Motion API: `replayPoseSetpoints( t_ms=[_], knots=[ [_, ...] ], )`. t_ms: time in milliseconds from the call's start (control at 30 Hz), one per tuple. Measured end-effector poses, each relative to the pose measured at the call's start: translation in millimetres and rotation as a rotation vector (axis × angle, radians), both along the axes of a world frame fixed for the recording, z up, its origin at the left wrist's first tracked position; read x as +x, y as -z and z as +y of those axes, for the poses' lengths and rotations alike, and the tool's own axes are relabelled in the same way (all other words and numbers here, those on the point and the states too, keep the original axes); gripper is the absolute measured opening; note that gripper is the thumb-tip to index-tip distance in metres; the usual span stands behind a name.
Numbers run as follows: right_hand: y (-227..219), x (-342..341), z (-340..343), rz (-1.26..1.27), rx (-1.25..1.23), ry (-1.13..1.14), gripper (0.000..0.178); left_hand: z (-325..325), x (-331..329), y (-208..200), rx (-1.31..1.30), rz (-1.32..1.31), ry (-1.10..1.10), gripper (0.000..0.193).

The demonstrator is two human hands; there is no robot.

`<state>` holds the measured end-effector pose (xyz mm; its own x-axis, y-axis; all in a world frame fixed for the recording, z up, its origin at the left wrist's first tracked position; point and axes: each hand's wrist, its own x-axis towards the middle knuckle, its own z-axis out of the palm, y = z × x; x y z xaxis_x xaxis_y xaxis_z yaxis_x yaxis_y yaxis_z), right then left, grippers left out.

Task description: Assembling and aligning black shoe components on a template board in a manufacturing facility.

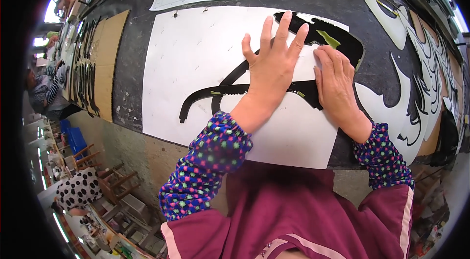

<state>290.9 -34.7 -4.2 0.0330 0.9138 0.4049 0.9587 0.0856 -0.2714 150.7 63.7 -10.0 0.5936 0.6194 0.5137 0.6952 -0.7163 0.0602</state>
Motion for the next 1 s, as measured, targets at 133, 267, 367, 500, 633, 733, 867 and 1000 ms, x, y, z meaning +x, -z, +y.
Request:
replayPoseSetpoints(
  t_ms=[133,267,367,500,633,733,867,1000],
  knots=[
    [-1,4,-2,0.019,0.02,-0.015,0.04,3,2,-9,0.018,-0.016,0.022,0.059],
    [-9,18,4,0.188,0.047,-0.042,0.038,4,-5,1,-0.077,-0.001,-0.002,0.061],
    [-22,47,20,0.063,0.02,0.169,0.044,5,-7,-1,-0.104,0.008,-0.041,0.063],
    [-24,70,27,0.003,-0.139,0.186,0.053,13,-9,-1,-0.198,-0.114,-0.041,0.057],
    [-40,76,36,0.015,-0.198,0.094,0.04,27,-40,-13,-0.252,-0.203,-0.068,0.044],
    [-79,85,39,0.183,-0.363,-0.037,0.034,34,-61,-10,-0.473,-0.2,0.02,0.034],
    [-202,119,80,0.025,-0.718,-0.065,0.047,36,-75,-8,-0.418,-0.221,0.074,0.032],
    [-338,160,136,-0.091,-0.586,0.15,0.058,30,-76,-3,-0.326,-0.192,0.114,0.034]
  ],
)
